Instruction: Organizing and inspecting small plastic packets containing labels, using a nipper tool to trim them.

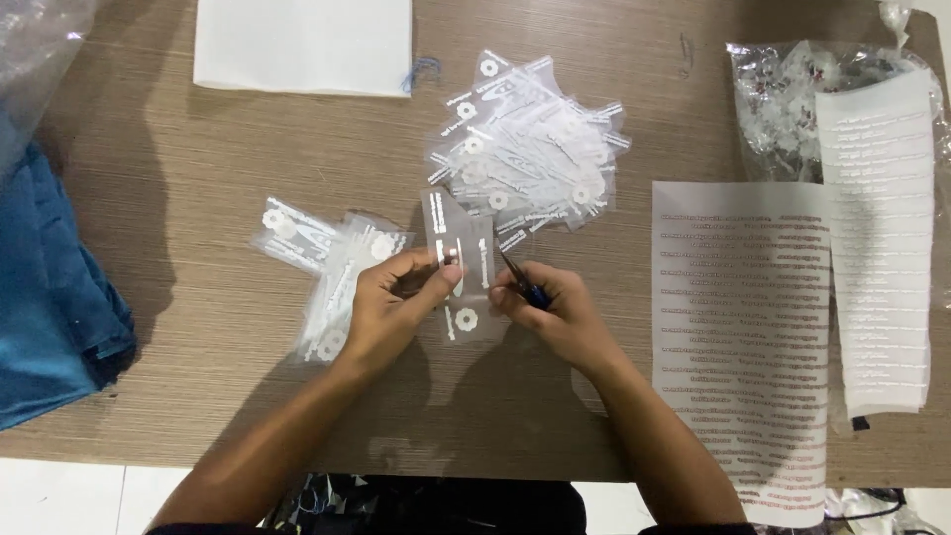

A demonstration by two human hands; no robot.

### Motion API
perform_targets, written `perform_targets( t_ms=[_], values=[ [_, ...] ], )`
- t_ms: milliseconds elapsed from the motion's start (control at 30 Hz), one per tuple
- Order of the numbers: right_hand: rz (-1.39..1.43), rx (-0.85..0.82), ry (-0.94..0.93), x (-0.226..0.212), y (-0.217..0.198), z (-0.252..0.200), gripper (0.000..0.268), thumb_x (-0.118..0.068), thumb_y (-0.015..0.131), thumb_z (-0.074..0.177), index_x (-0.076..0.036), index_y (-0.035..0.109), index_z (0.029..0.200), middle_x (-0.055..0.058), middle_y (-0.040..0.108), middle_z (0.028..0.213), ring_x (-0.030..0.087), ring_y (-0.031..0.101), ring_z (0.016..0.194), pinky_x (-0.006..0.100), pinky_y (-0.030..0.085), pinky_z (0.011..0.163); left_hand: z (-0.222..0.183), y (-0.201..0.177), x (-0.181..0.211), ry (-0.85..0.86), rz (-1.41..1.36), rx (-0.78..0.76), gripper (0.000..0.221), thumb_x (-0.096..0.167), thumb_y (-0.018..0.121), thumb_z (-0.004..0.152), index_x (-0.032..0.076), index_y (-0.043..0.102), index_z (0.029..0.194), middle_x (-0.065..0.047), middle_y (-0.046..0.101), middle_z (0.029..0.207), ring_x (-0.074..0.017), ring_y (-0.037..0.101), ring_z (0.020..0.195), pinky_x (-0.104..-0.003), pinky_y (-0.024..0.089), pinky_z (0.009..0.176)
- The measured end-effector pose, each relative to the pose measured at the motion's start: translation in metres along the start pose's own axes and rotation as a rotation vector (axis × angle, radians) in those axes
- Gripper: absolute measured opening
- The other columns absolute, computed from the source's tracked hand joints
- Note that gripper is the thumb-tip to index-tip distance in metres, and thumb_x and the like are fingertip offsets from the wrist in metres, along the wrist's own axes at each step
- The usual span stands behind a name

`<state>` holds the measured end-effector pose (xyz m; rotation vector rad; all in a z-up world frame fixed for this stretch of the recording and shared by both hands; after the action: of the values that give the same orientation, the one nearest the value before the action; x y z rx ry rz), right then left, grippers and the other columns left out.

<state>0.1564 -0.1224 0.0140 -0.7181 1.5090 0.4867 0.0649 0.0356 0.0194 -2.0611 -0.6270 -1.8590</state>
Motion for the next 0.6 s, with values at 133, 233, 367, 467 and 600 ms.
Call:
perform_targets(
  t_ms=[133,233,367,467,600],
  values=[
    [-0.034,0.060,0.026,0.010,-0.011,0.004,0.011,-0.008,0.078,0.087,-0.001,0.076,0.095,0.011,0.070,0.065,0.015,0.058,0.062,0.028,0.049,0.059,0.008,-0.006,-0.028,-0.024,-0.018,-0.017,0.017,0.017,0.076,0.092,0.002,0.078,0.099,-0.008,0.077,0.083,-0.0102,0.063,0.080,-0.033,0.060,0.074],
    [-0.077,0.234,0.055,0.019,-0.029,0.005,0.008,-0.009,0.077,0.087,-0.005,0.077,0.094,0.009,0.070,0.068,0.013,0.059,0.063,0.028,0.049,0.057,0.011,-0.013,-0.016,0.006,-0.047,0.024,0.026,0.020,0.073,0.094,0.003,0.075,0.113,-0.015,0.078,0.095,-0.0168,0.070,0.088,-0.038,0.063,0.077],
    [0.025,0.443,0.079,0.019,-0.047,0.006,0.009,-0.010,0.074,0.093,-0.003,0.074,0.098,0.007,0.066,0.071,0.011,0.054,0.062,0.024,0.046,0.055,0.017,-0.030,0.005,0.108,-0.122,0.123,0.028,0.016,0.068,0.098,0.000,0.068,0.121,-0.020,0.076,0.102,-0.0234,0.074,0.091,-0.038,0.064,0.078],
    [0.055,0.504,0.102,0.006,-0.050,0.003,0.016,-0.013,0.072,0.096,-0.001,0.071,0.106,0.006,0.068,0.077,0.008,0.054,0.064,0.020,0.044,0.057,0.023,-0.058,0.019,0.162,-0.171,0.224,0.027,0.015,0.065,0.100,-0.001,0.065,0.122,-0.018,0.074,0.104,-0.0222,0.074,0.094,-0.035,0.065,0.079],
    [-0.035,0.491,0.096,-0.003,-0.051,-0.004,0.018,-0.014,0.073,0.098,-0.004,0.070,0.112,0.006,0.066,0.082,0.010,0.057,0.071,0.023,0.047,0.061,0.017,-0.095,0.047,0.276,-0.030,0.300,0.029,0.014,0.069,0.099,0.002,0.063,0.125,-0.017,0.072,0.108,-0.0228,0.073,0.097,-0.036,0.066,0.081]
  ],
)
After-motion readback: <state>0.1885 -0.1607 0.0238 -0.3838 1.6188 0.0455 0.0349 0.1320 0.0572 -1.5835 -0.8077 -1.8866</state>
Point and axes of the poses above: each hand's wrist, its own z-axis towards the middle knuckle, its own y-axis out of the palm, x = y × z, the point moved 7 cm from there along z, towards the middle knuckle
